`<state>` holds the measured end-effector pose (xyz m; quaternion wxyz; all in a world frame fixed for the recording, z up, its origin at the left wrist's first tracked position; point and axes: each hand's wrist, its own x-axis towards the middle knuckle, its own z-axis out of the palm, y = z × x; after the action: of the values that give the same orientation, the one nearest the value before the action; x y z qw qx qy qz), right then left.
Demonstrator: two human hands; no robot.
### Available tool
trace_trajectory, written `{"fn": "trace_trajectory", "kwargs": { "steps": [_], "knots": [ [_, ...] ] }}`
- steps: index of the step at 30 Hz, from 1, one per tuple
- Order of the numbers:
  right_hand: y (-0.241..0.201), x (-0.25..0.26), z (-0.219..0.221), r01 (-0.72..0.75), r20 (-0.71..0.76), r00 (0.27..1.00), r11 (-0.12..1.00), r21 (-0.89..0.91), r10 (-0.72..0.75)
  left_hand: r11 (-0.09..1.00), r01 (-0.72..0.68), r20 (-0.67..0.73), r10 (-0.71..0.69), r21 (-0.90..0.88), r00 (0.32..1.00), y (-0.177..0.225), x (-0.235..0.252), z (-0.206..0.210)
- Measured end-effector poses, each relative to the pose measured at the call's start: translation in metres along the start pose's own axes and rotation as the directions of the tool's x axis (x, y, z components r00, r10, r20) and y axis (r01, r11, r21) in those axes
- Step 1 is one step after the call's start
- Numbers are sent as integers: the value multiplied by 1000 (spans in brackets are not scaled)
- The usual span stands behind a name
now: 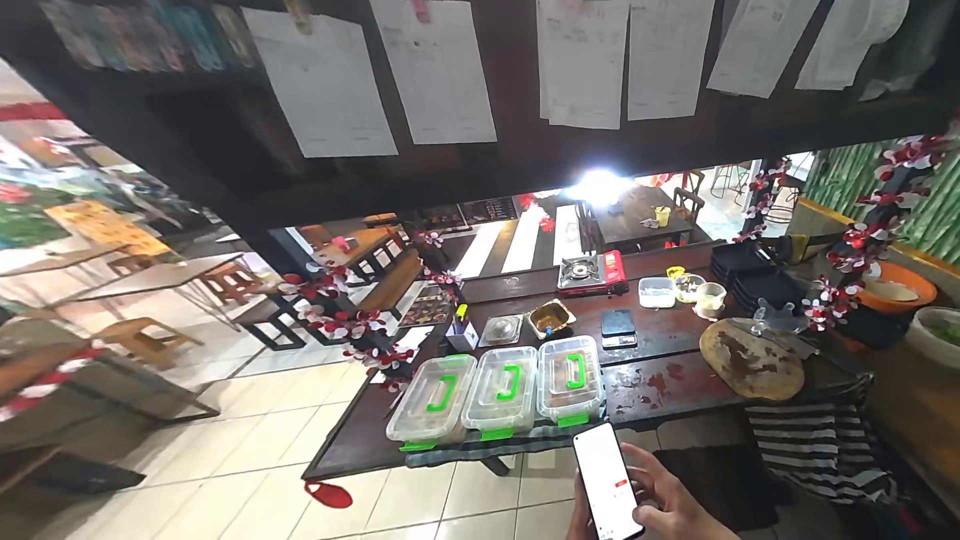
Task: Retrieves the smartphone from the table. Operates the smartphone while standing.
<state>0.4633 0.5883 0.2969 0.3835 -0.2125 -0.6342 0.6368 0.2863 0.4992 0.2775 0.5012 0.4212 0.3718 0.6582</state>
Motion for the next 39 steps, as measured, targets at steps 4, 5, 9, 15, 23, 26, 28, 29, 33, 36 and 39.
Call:
{"fn": "trace_trajectory", "kwargs": {
  "steps": [4, 5, 9, 15, 23, 26, 28, 29, 33, 36, 39],
  "knots": [
    [1, -1, 3, -44, 14, 999, 999, 18, 44, 1000, 6, -21, -6, -3, 1000, 3, -1, 0],
    [1, -1, 4, -59, 17, 998, 998, 12, 59, 1000, 11, -28, -11, 2, 1000, 3, -1, 0],
    [-2, -2, 8, -95, 14, 995, 995, 28, 95, 999, 34, -88, -31, 33, 996, 5, -3, 2],
    [-6, -1, 11, -30, 10, 1000, 1000, 5, 30, 998, 16, -119, -8, 64, 993, 10, 0, 5],
    [-9, -2, 11, -117, 6, 993, 993, 2, 117, 995, 26, -127, -14, 93, 992, 13, 0, 9],
    [-9, -3, 11, -127, 4, 992, 992, 16, 127, 996, 42, -150, -29, 83, 988, 14, 1, 10],
    [-9, -3, 11, -134, -2, 991, 991, 23, 134, 994, 71, -193, -53, 87, 980, 15, 2, 13],
    [-9, -3, 11, -135, -2, 991, 991, 17, 135, 991, 91, -219, -69, 94, 973, 16, 2, 15],
    [-9, -4, 12, -141, 10, 990, 990, 15, 141, 987, 119, -257, -87, 111, 962, 18, 3, 16],
    [-9, -4, 11, -148, 4, 989, 989, 22, 148, 989, 93, -242, -63, 115, 968, 16, 4, 15],
    [-8, -4, 10, -135, 9, 991, 991, 22, 135, 989, 97, -251, -66, 114, 966, 15, 4, 16]
  ]
}}
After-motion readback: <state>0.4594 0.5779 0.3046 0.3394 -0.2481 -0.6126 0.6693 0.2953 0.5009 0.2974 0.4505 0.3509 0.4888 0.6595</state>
